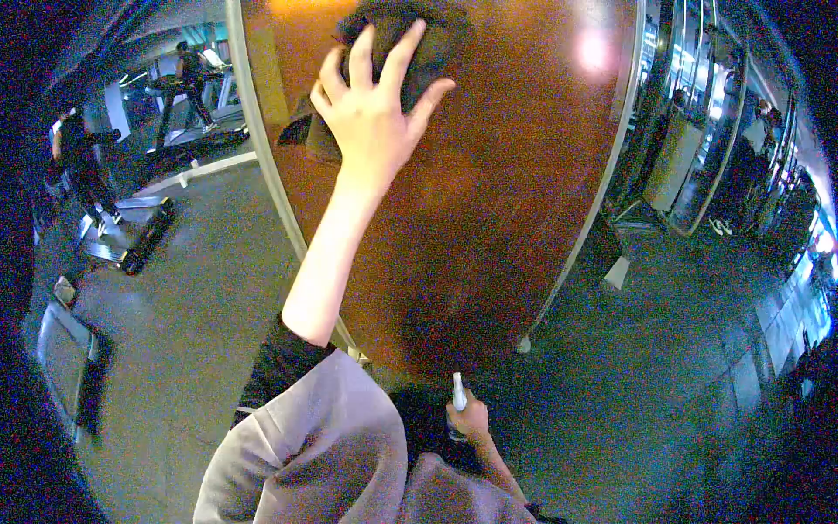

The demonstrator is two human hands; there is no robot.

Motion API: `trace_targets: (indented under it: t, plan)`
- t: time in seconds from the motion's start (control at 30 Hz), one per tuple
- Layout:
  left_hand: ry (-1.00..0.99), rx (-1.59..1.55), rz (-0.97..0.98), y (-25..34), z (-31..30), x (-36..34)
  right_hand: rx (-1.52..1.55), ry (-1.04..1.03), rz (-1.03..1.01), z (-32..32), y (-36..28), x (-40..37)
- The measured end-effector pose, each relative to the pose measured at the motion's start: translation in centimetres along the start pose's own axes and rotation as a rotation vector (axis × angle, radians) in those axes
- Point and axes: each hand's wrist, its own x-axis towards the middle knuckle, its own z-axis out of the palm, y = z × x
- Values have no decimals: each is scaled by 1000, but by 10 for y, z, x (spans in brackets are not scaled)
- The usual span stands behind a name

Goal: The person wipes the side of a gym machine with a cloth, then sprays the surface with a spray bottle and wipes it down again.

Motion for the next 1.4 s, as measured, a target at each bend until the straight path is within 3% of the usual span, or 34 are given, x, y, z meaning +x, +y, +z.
trace_targets:
  t: [0.07, 0.17, 0.23, 0.37, 0.43, 0.57, 0.7, 0.83, 0.87, 0.9, 1.0, 1.07, 1.17, 1.27, 1.33, 1.4]
  plan:
    - [5, -24, 21, 2, 1, -12, -5, 37, -1, -3, -2, -1]
    - [-144, -59, 133, 12, -16, -67, 14, 88, -19, -1, 5, 1]
    - [-218, -88, 301, 18, -25, -126, -32, 81, 59, 1, 11, 1]
    - [-515, -223, 783, -1, -64, -223, 42, 81, 3, -13, -8, 3]
    - [-525, -419, 858, -27, -63, -267, -11, 59, 45, -13, -7, -1]
    - [-357, -190, 657, -10, -54, -188, 128, 83, 6, -11, 6, 4]
    - [41, -7, 240, -17, -6, -29, 127, 67, 86, -14, 3, 5]
    - [52, -120, 202, -10, -15, 60, 111, 84, 32, -9, 9, 6]
    - [-10, -179, 165, -9, -5, 54, 139, 74, 63, -7, 8, 6]
    - [73, -121, 209, -6, 11, 35, 140, 74, 62, -9, 8, 7]
    - [-112, -83, 466, 19, -2, -37, 53, 9, 165, -8, 6, 6]
    - [-276, -63, 652, 33, -25, -105, 38, 82, -7, -6, 8, 7]
    - [-355, -172, 784, 42, -49, -173, 89, 62, 16, -9, 0, 6]
    - [-347, -325, 736, 32, -39, -179, 57, 78, 25, -11, -5, 2]
    - [-309, -249, 718, 29, -28, -145, 41, 86, 25, -15, -5, -1]
    - [-202, -169, 566, 29, -12, -95, 140, 145, 58, -13, 1, -2]
